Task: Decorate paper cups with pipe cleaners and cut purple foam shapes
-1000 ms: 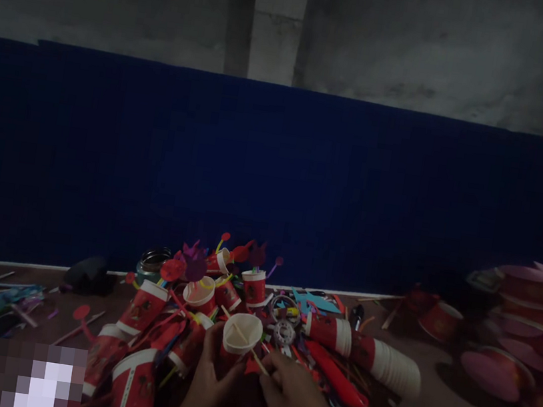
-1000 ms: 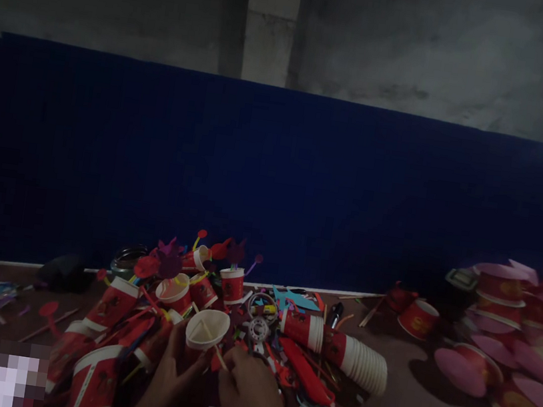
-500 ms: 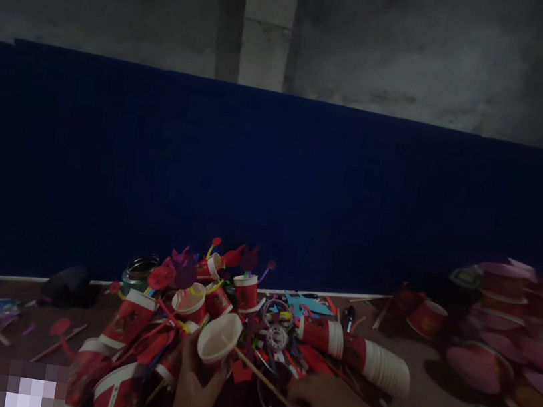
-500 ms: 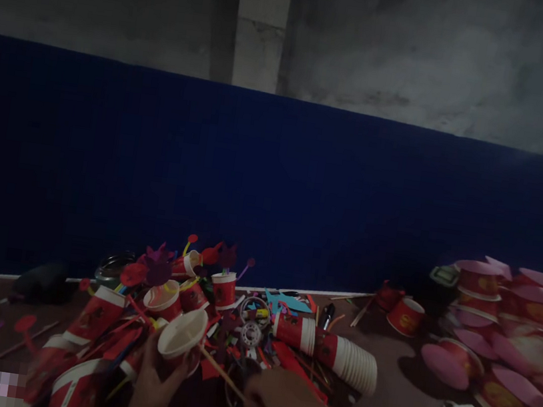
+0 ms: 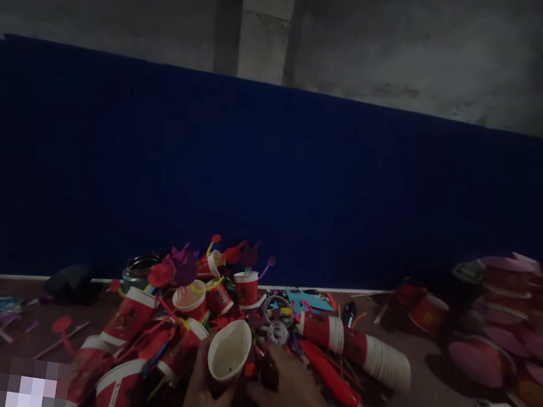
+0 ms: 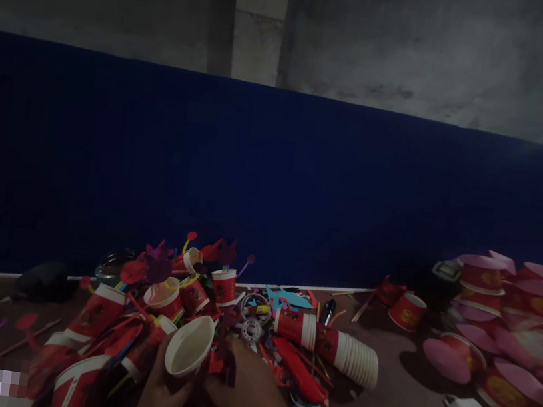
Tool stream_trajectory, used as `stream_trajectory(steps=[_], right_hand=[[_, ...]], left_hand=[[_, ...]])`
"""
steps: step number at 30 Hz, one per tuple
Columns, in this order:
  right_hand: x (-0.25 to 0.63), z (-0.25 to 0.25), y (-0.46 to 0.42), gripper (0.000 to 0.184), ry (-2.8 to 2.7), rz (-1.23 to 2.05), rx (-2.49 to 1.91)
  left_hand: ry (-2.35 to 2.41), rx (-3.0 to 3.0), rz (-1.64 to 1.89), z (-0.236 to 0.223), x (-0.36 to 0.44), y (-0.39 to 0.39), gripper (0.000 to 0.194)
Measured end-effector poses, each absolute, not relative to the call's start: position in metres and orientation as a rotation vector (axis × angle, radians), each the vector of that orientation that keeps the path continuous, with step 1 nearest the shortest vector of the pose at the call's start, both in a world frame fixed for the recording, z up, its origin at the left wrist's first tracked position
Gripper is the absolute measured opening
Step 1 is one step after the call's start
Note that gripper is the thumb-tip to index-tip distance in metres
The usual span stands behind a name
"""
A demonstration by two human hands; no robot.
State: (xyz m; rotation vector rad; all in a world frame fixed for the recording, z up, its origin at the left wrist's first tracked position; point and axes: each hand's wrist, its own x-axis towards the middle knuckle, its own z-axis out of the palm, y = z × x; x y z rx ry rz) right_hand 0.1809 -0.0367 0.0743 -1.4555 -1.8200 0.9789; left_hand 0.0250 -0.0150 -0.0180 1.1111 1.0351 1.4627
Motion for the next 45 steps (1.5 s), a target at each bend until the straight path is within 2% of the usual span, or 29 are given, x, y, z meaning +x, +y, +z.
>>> stream_trajectory(steps=[2, 3, 4, 9, 14, 18, 31, 40, 43, 45], right_hand=[[0.168, 0.072, -0.036, 0.077, -1.702, 1.083, -1.292], [0.163, 0.068, -0.037, 0.087, -1.646, 1.134, -1.237], [0.159, 0.064, -0.038, 0.089, -1.592, 1.181, -1.195], [0.154, 0.048, -0.032, 0.065, -1.357, 1.310, -1.061], [0.171, 0.049, -0.017, 0.057, -1.144, 1.651, -0.896], [0.176, 0.044, -0.013, 0.047, -1.023, 1.775, -0.806], [0.181, 0.041, -0.015, 0.029, -0.931, 1.919, -0.655], [0.182, 0.027, -0.011, 0.028, -0.837, 1.958, -0.640], [0.182, 0.027, -0.013, 0.027, -0.790, 1.986, -0.616], [0.182, 0.031, -0.016, 0.028, -0.771, 1.999, -0.618]], left_hand=[[0.861, 1.041, 1.434, -0.016, 0.029, -0.019, 0.093], [0.787, 0.997, 1.431, -0.015, 0.031, -0.022, 0.094], [0.730, 0.960, 1.436, -0.014, 0.033, -0.024, 0.093], [0.693, 1.152, 1.388, -0.007, 0.031, -0.027, 0.073], [0.883, 1.033, 1.380, 0.000, 0.016, -0.020, 0.041], [0.951, 1.047, 1.355, 0.006, 0.018, -0.011, 0.024], [0.860, 1.102, 1.302, 0.003, 0.018, -0.008, 0.020], [0.870, 1.237, 1.386, -0.002, 0.020, -0.005, 0.016], [0.883, 1.276, 1.429, -0.004, 0.017, -0.005, 0.042], [0.888, 1.446, 1.399, -0.002, 0.014, -0.006, 0.037]])
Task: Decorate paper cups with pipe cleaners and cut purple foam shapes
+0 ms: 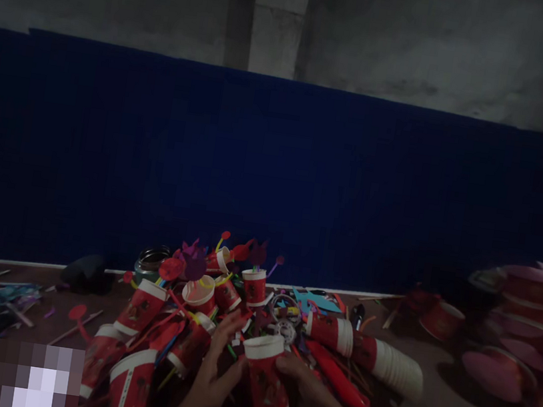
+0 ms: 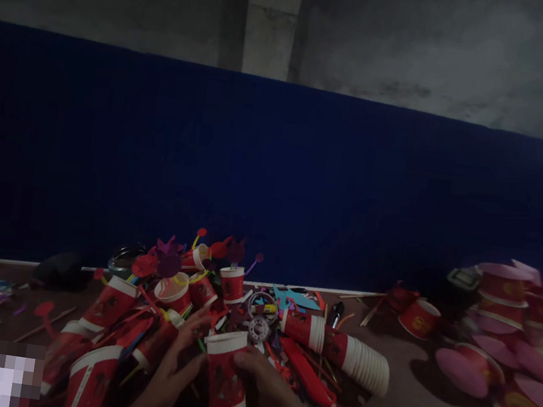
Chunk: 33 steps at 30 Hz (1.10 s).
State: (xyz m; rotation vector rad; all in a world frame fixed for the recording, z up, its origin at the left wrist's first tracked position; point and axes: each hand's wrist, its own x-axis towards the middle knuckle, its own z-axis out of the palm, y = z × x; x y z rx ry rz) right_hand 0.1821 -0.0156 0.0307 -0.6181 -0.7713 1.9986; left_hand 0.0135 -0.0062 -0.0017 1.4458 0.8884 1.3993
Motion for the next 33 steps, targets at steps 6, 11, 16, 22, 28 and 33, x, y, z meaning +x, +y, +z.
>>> stream_trajectory(steps=[6, 11, 16, 22, 28, 33], right_hand=[[0.180, 0.030, -0.014, 0.032, -0.643, 2.014, -0.876], [0.177, 0.022, -0.007, 0.034, -0.530, 2.067, -0.933], [0.177, 0.026, -0.009, 0.034, -0.518, 2.076, -0.940], [0.176, 0.026, -0.009, 0.036, -0.541, 2.071, -0.955], [0.177, 0.024, -0.008, 0.039, -0.519, 2.117, -0.874], [0.178, 0.023, -0.008, 0.041, -0.535, 2.091, -0.903]], left_hand=[[0.878, 1.649, 1.281, 0.007, 0.009, -0.009, 0.016], [0.891, 1.641, 1.284, 0.006, 0.012, -0.008, 0.021], [0.822, 1.478, 1.235, 0.011, 0.012, -0.012, 0.024], [0.725, 1.231, 1.163, 0.018, 0.016, -0.014, 0.030], [0.705, 1.205, 1.160, 0.019, 0.017, -0.014, 0.025], [0.697, 1.164, 1.141, 0.020, 0.017, -0.016, 0.024]])
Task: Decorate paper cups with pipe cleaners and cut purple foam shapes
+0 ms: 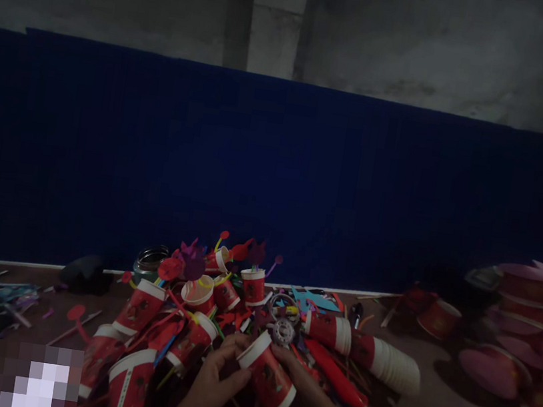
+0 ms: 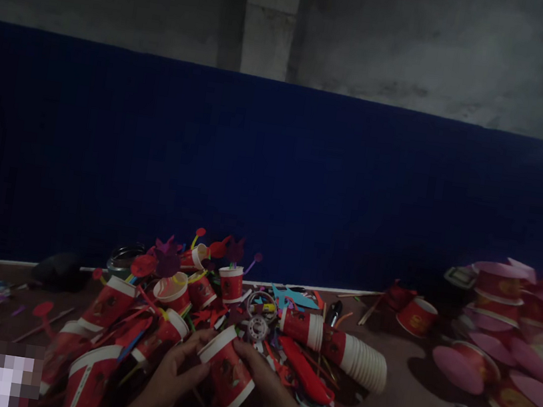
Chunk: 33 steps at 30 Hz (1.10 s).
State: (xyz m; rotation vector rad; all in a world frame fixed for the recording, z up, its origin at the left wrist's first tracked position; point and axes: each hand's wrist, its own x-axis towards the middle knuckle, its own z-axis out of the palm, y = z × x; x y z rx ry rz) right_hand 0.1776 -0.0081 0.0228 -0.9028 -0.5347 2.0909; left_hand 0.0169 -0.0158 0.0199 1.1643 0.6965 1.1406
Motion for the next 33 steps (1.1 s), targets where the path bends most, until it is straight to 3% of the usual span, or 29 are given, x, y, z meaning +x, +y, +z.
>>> stream_trajectory(steps=[8, 15, 33], right_hand=[[0.178, 0.020, -0.008, 0.047, -0.565, 2.124, -0.877], [0.179, 0.023, -0.008, 0.044, -0.600, 2.165, -0.781], [0.177, 0.015, -0.006, 0.042, -0.513, 2.113, -0.861]], left_hand=[[0.637, 1.138, 1.157, 0.017, 0.018, -0.015, 0.024], [0.625, 1.138, 1.168, -0.003, 0.019, -0.009, 0.031], [0.657, 1.151, 1.129, 0.003, 0.016, -0.008, 0.036]])
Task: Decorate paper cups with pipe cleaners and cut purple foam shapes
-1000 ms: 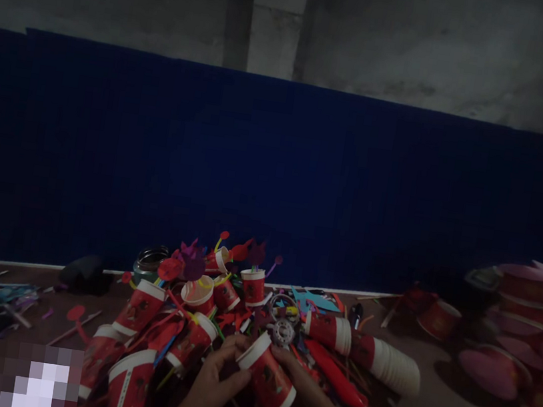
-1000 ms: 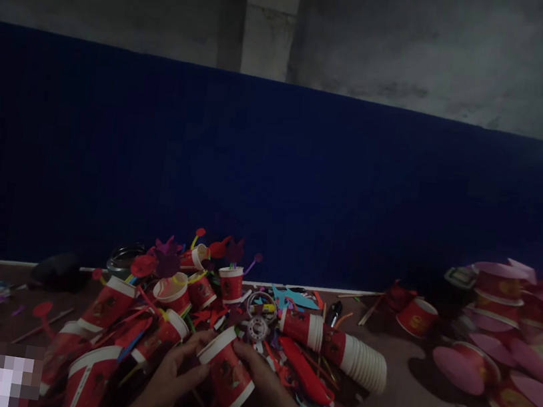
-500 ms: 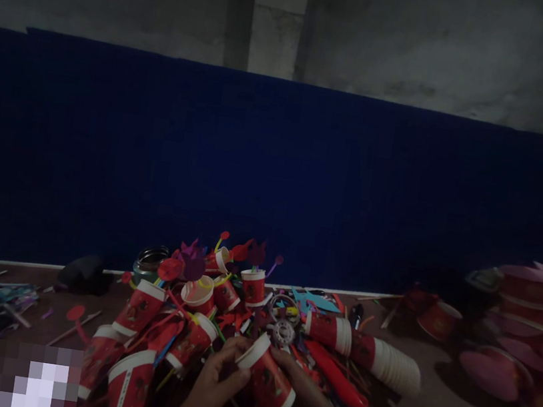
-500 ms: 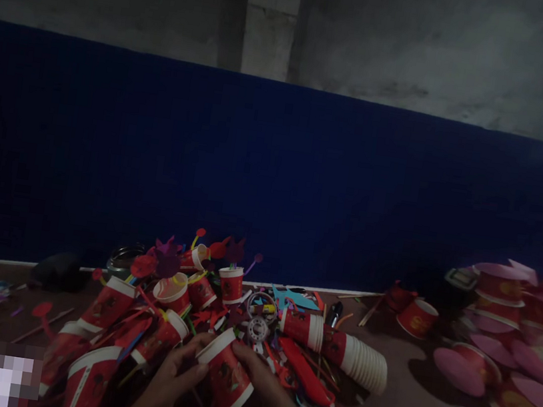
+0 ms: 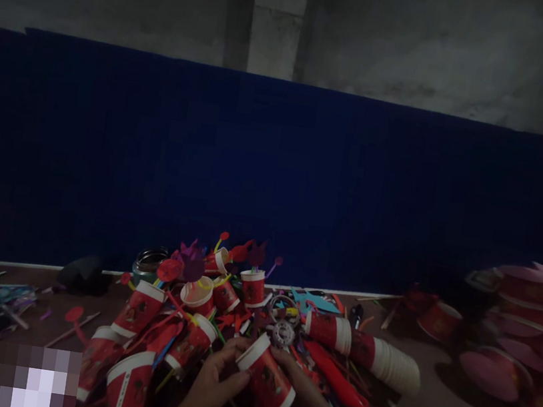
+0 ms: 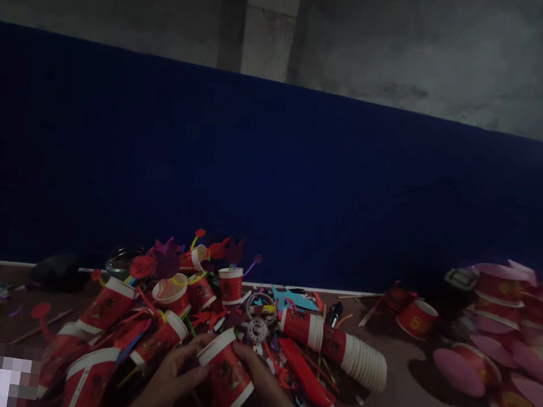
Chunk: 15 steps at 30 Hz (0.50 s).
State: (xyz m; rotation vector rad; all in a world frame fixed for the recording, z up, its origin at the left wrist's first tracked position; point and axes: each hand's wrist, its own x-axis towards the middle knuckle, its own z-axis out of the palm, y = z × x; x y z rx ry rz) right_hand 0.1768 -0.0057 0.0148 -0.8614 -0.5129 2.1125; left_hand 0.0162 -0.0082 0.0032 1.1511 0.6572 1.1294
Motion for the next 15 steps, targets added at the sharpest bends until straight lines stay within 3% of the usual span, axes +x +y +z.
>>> stream_trajectory(steps=[15], right_hand=[[0.179, 0.007, -0.003, 0.042, -0.561, 2.109, -0.851]], left_hand=[[0.632, 1.035, 1.164, 0.011, 0.022, -0.014, 0.035]])
